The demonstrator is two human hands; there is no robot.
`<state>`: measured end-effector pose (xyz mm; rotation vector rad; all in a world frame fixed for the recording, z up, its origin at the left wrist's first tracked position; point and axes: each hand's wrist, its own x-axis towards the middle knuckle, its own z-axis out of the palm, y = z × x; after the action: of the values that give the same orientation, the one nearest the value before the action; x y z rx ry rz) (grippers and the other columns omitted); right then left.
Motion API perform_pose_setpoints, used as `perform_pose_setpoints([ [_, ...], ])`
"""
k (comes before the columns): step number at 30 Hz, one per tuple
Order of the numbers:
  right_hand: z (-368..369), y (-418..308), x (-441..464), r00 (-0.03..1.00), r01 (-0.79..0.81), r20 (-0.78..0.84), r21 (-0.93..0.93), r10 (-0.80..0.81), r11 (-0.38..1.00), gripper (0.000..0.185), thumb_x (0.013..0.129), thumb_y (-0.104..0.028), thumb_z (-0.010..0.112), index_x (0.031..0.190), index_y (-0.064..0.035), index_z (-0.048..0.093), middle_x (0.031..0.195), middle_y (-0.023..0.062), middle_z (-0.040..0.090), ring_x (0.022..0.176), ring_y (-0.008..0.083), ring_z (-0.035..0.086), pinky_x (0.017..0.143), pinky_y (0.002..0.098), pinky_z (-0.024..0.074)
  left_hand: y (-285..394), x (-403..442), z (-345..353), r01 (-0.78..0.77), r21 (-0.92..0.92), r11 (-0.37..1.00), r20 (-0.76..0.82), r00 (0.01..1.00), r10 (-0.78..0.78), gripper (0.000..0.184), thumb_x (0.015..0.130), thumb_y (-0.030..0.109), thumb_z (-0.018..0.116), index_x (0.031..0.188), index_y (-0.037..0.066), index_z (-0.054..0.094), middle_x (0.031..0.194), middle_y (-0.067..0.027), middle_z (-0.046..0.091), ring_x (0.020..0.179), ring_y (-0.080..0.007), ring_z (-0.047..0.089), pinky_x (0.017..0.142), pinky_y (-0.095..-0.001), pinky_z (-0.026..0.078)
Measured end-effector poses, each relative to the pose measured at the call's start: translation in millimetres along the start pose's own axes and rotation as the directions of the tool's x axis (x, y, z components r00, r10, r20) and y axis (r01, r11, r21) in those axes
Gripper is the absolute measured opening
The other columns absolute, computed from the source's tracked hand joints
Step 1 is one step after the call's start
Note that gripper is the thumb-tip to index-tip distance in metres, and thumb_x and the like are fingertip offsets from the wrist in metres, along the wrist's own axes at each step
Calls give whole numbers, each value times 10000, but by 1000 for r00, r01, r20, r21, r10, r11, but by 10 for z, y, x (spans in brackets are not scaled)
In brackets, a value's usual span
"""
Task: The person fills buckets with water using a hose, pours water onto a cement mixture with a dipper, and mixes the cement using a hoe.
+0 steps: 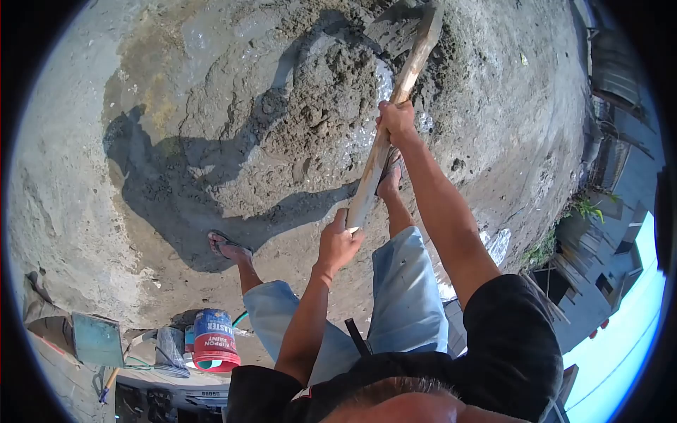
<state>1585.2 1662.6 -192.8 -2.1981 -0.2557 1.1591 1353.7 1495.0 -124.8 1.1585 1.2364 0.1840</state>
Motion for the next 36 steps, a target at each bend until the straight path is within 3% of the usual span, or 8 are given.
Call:
perform_pose_setpoints([
  [4, 524, 70, 382, 983, -179, -37, -32, 178, 983, 129, 735, -41, 583, 803, 65, 555, 565, 111, 540, 455, 195, 531, 415, 354, 436, 0, 262, -504, 64, 51, 997, 13, 998, -65, 402, 721, 156, 673, 1039, 28, 463, 745, -232, 629, 727, -416, 627, 606, -449, 498],
  [7, 936, 706, -449, 979, -202, 41, 87, 199, 975, 123, 739, -48, 590, 663, 33, 536, 557, 107, 527, 426, 198, 516, 376, 360, 391, -225, -622, -706, 153, 76, 985, -41, 988, -150, 397, 725, 139, 669, 1045, 17, 467, 787, -233, 636, 743, -411, 637, 625, -438, 500],
  [11, 963, 1092, -1756, 950, -304, 134, 194, 282, 933, 139, 745, -17, 586, 815, -1, 467, 573, 68, 491, 413, 179, 507, 352, 335, 399, -68, -1801, -934, 394, 167, 904, 7, 916, -401, 415, 721, 158, 669, 1070, 34, 480, 823, -239, 638, 757, -410, 641, 656, -443, 508],
  [17, 426, 962, -1767, 955, -284, 161, 239, 250, 929, 330, 757, -58, 570, 1017, -20, 371, 648, 74, 483, 425, 162, 495, 354, 324, 415, -115, -1892, -681, 264, 262, 928, 38, 958, -283, 395, 706, 185, 685, 1038, 66, 505, 777, -203, 642, 739, -396, 642, 648, -453, 508],
  [21, 239, 467, -546, 988, -142, -37, 179, 151, 973, 95, 762, -30, 567, 705, -11, 493, 564, 60, 514, 432, 164, 500, 397, 322, 431, -158, -577, -576, 58, 224, 973, 26, 998, -66, 401, 708, 185, 684, 1050, 74, 507, 803, -177, 653, 752, -375, 642, 653, -457, 507],
  [24, 513, 671, -44, 938, -332, -82, 80, 338, 940, 74, 778, -36, 579, 772, 2, 516, 596, 63, 512, 451, 171, 497, 419, 322, 441, -12, -307, -894, 85, 273, 958, 66, 992, -106, 399, 704, 174, 687, 1042, 68, 505, 817, -189, 651, 757, -382, 637, 652, -461, 505],
  [29, 1031, 1328, -1841, 892, -442, 162, 119, 422, 889, 165, 758, -38, 594, 835, 22, 462, 616, 92, 490, 448, 195, 513, 356, 360, 412, -124, -2066, -1038, 328, 158, 931, -71, 945, -321, 398, 712, 160, 674, 1044, 29, 499, 819, -230, 640, 749, -411, 634, 648, -469, 502],
  [36, 862, 737, -1888, 943, -223, 255, 9, 213, 975, 330, 748, -67, 605, 973, 41, 389, 662, 112, 509, 457, 182, 529, 371, 333, 421, -78, -2060, -530, 362, 49, 931, -97, 929, -357, 404, 723, 170, 663, 1065, 42, 490, 803, -221, 638, 729, -409, 633, 636, -465, 501],
])
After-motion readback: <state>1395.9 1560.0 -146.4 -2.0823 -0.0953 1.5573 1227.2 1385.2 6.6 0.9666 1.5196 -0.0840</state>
